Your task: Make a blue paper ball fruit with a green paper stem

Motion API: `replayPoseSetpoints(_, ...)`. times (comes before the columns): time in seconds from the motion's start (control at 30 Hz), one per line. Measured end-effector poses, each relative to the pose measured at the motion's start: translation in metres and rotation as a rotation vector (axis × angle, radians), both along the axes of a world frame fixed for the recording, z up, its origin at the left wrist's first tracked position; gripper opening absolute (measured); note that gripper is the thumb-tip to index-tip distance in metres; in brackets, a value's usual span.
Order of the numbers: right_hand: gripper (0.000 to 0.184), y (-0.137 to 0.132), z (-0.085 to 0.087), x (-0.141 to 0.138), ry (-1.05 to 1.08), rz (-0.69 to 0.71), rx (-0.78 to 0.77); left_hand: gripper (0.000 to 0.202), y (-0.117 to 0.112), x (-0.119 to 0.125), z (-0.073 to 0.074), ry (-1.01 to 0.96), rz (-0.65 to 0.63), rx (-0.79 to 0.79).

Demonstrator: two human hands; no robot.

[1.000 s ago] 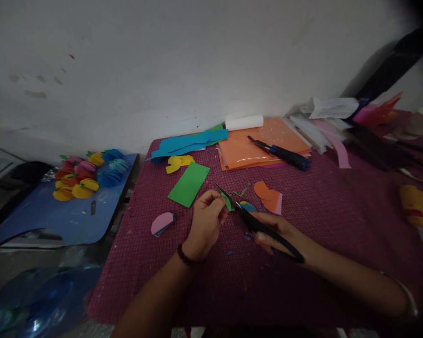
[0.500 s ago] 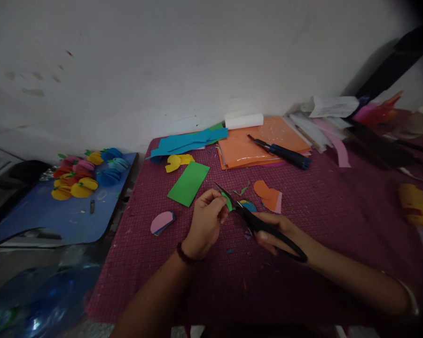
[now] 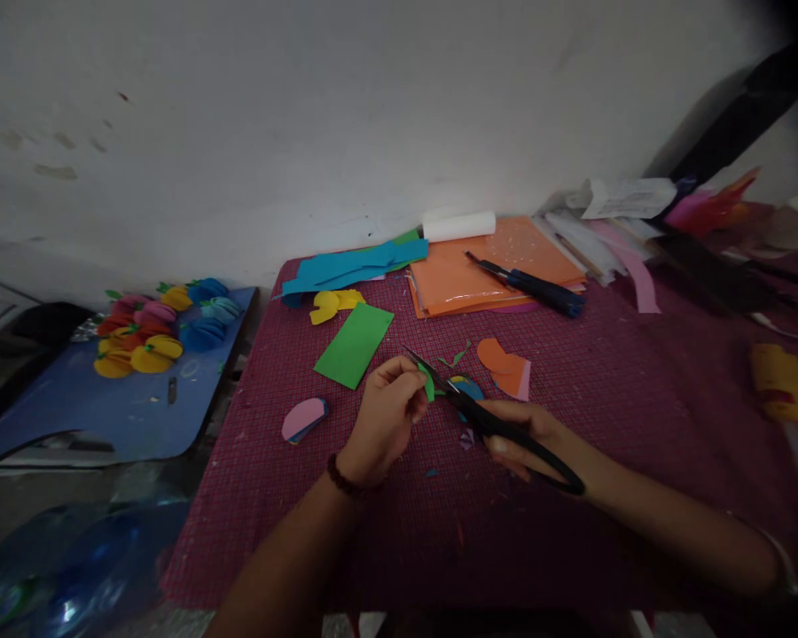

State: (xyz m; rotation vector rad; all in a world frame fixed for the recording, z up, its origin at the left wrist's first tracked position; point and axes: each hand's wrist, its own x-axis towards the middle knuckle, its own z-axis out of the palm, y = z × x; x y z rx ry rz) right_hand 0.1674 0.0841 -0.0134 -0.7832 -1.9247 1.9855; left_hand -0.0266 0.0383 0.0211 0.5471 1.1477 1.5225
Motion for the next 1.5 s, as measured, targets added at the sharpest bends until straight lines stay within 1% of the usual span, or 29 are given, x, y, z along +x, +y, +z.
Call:
replayPoseSetpoints(0.2, 0.059, 0.001, 0.004, 0.0, -0.011, 0.008, -0.006, 0.018, 0.0, -0.004, 0.002, 0.031, -0.051, -0.042)
replayPoseSetpoints(0.3, 0.059, 0.001, 0.005, 0.0, -0.022, 0.009, 0.003, 0.018, 0.0, -0.005, 0.002, 0.036, -0.051, -0.054)
replayPoseSetpoints(0.43, 0.053, 0.0, 0.006, -0.001, -0.009, 0.01, 0.002, 0.019, 0.0, -0.006, 0.002, 0.033, -0.061, -0.058)
replayPoseSetpoints(0.67, 0.059, -0.002, 0.013, 0.0, -0.053, 0.005, 0.001, 0.017, 0.0, -0.007, 0.001, 0.039, -0.07, -0.065)
replayPoseSetpoints(0.8, 0.056, 0.001, 0.007, 0.002, -0.028, 0.011, 0.007, 0.016, 0.0, -0.008, 0.0, 0.036, -0.073, -0.067)
replayPoseSetpoints(1.0, 0.061, 0.008, -0.007, 0.006, 0.085, 0.073, -0.044, 0.016, 0.0, -0.007, 0.0, 0.032, -0.084, -0.056)
replayPoseSetpoints(1.23, 0.056, 0.004, -0.001, 0.004, -0.02, 0.034, -0.008, 0.016, 0.0, -0.006, -0.001, 0.059, -0.079, -0.07)
replayPoseSetpoints(1.33, 0.056, 0.003, -0.001, 0.004, -0.02, 0.027, 0.001, 0.016, 0.0, -0.006, -0.001, 0.058, -0.078, -0.069)
replayPoseSetpoints(1.5, 0.05, 0.004, -0.005, 0.004, -0.011, 0.035, -0.004, 0.015, -0.001, -0.006, -0.001, 0.048, -0.089, -0.06)
